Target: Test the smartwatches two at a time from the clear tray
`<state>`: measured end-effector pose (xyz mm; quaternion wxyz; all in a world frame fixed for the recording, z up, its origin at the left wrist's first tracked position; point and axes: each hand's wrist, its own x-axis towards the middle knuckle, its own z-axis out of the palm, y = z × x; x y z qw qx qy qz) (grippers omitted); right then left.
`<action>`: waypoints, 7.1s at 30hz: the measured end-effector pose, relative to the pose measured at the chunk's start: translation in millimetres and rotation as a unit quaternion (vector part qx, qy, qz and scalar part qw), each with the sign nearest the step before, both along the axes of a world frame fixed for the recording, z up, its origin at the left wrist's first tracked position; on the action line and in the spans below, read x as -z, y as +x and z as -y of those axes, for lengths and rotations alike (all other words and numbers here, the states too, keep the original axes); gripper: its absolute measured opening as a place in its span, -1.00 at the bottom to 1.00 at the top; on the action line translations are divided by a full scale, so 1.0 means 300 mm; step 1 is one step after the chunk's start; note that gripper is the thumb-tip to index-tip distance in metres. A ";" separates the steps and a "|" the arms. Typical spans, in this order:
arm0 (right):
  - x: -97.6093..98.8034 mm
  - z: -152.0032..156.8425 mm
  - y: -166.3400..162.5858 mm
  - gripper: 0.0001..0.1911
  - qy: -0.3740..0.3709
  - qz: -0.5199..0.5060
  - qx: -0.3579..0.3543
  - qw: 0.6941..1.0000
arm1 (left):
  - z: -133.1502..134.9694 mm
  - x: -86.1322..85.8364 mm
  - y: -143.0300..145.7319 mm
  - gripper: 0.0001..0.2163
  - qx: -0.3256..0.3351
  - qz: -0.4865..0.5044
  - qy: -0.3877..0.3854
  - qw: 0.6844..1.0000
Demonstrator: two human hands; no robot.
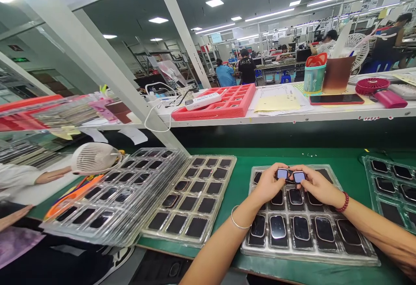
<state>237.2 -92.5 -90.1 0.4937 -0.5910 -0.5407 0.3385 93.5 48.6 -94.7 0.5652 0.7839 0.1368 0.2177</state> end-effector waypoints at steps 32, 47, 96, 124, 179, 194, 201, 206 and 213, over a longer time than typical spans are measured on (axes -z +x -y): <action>-0.017 -0.001 -0.007 -0.52 0.019 0.008 -0.010 1.000 | 0.016 -0.034 -0.004 -0.61 -0.026 -0.010 0.002 1.000; -0.020 0.003 -0.006 -0.53 0.004 0.015 -0.020 1.000 | 0.013 -0.032 -0.002 -0.70 -0.026 -0.006 0.002 1.000; -0.041 0.014 -0.009 -0.85 -0.001 -0.044 -0.011 0.999 | 0.016 -0.060 -0.017 -0.70 -0.011 -0.010 -0.064 0.998; -0.035 0.010 -0.005 -0.78 0.010 0.011 -0.009 1.000 | 0.011 -0.025 -0.002 -0.66 0.002 0.033 -0.090 0.995; -0.045 0.015 -0.011 -0.69 0.035 0.045 0.016 0.998 | 0.005 -0.009 0.000 -0.55 0.006 0.040 -0.061 0.997; -0.043 0.009 -0.013 -0.63 0.027 -0.002 0.015 1.000 | 0.010 -0.026 0.000 -0.60 -0.011 0.027 -0.055 0.998; -0.024 0.006 -0.007 -0.69 0.026 -0.027 0.025 0.999 | 0.014 -0.040 -0.006 -0.64 -0.016 0.022 -0.053 0.998; -0.041 0.004 -0.017 -0.66 0.024 -0.042 0.033 0.998 | 0.018 -0.049 -0.006 -0.62 -0.019 0.029 -0.038 0.999; -0.030 -0.005 -0.020 -0.60 0.043 -0.062 0.027 0.997 | 0.012 -0.042 -0.001 -0.57 -0.015 0.020 -0.038 0.999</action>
